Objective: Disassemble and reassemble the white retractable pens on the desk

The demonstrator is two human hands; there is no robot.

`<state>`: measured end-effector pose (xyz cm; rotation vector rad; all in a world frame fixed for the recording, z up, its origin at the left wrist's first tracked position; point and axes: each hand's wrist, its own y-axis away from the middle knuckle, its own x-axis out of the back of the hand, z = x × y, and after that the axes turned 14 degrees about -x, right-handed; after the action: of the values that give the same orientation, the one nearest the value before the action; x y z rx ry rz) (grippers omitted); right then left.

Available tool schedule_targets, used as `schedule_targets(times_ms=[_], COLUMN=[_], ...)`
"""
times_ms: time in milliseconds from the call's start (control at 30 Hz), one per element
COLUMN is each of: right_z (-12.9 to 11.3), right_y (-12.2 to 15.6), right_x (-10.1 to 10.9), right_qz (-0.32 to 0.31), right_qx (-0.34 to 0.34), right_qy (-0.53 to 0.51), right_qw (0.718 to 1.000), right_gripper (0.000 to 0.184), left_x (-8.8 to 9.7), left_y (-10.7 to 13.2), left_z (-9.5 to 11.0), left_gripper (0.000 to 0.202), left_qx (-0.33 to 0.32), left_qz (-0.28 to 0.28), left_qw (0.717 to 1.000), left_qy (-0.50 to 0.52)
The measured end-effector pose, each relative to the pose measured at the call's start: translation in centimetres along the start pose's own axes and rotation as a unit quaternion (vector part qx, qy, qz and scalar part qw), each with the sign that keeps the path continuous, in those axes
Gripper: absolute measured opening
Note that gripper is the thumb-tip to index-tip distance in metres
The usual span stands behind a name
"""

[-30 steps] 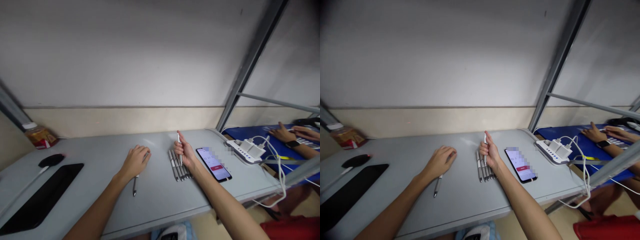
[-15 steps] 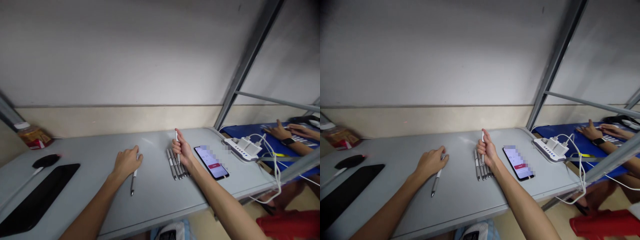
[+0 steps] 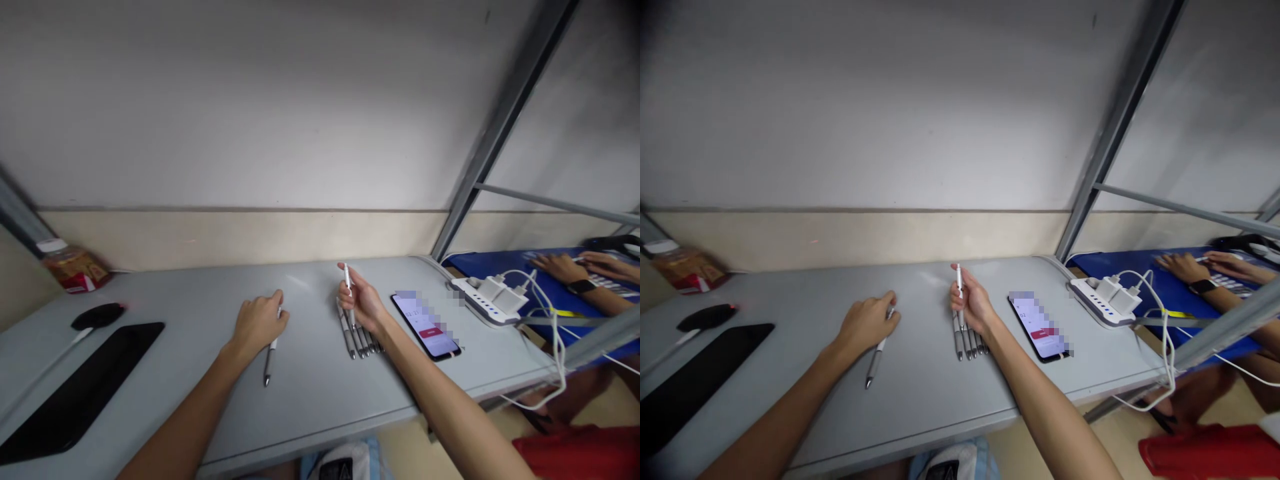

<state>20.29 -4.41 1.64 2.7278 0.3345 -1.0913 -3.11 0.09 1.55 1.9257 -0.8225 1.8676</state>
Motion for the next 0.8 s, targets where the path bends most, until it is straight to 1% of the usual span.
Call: schedule_targets(times_ms=[67, 133, 233, 300, 333, 367, 400, 467, 533, 600, 633, 700, 733, 800], right_z=[0.3, 0.6, 0.8, 0.8, 0.8, 0.8, 0.8, 0.9, 1.0, 1.3, 1.4, 1.5, 1.6, 1.5], right_y=[0.1, 0.2, 0.2, 0.1, 0.0, -0.1, -0.2, -0.3, -0.3, -0.1, 0.0, 0.1, 0.1, 0.1], right_x=[-0.3, -0.5, -0.4, 0.0, 0.2, 0.5, 0.7, 0.9, 0.9, 0.8, 0.8, 0.7, 0.7, 0.8], right_qz=[-0.006, 0.0, 0.03, 0.069, 0.096, 0.131, 0.165, 0.221, 0.254, 0.27, 0.274, 0.276, 0.275, 0.274], right_qx=[-0.023, -0.031, -0.013, 0.011, 0.027, 0.049, 0.073, 0.114, 0.127, 0.118, 0.111, 0.095, 0.089, 0.077], right_qy=[0.035, 0.071, 0.155, 0.243, 0.297, 0.354, 0.414, 0.528, 0.618, 0.678, 0.699, 0.726, 0.733, 0.738], right_qw=[0.999, 0.997, 0.987, 0.967, 0.95, 0.925, 0.892, 0.812, 0.733, 0.673, 0.651, 0.623, 0.615, 0.612], right_gripper=[0.032, 0.033, 0.031, 0.028, 0.026, 0.024, 0.023, 0.022, 0.021, 0.021, 0.021, 0.021, 0.022, 0.024], left_x=[-0.1, -0.2, -0.1, 0.1, 0.1, 0.2, 0.2, 0.3, 0.4, 0.5, 0.6, 0.7, 0.7, 0.7], left_y=[0.0, 0.0, 0.0, 0.0, 0.0, 0.0, 0.0, 0.0, 0.1, 0.1, 0.1, 0.1, 0.1, 0.1], left_z=[0.0, 0.1, 0.2, 0.3, 0.4, 0.5, 0.5, 0.6, 0.7, 0.7, 0.8, 0.8, 0.8, 0.7], left_gripper=[0.021, 0.02, 0.019, 0.019, 0.019, 0.019, 0.019, 0.019, 0.018, 0.018, 0.018, 0.018, 0.018, 0.018], left_qx=[-0.004, -0.005, 0.0, 0.004, 0.003, 0.003, 0.003, 0.005, 0.004, 0.003, 0.003, 0.003, 0.002, 0.0], left_qz=[0.017, 0.03, 0.036, 0.036, 0.036, 0.035, 0.035, 0.034, 0.033, 0.033, 0.032, 0.032, 0.033, 0.036], left_qw=[1.0, 1.0, 0.999, 0.998, 0.998, 0.998, 0.998, 0.998, 0.998, 0.997, 0.997, 0.997, 0.997, 0.996], left_qy=[0.0, 0.007, 0.032, 0.046, 0.051, 0.054, 0.056, 0.057, 0.058, 0.063, 0.066, 0.073, 0.076, 0.082])
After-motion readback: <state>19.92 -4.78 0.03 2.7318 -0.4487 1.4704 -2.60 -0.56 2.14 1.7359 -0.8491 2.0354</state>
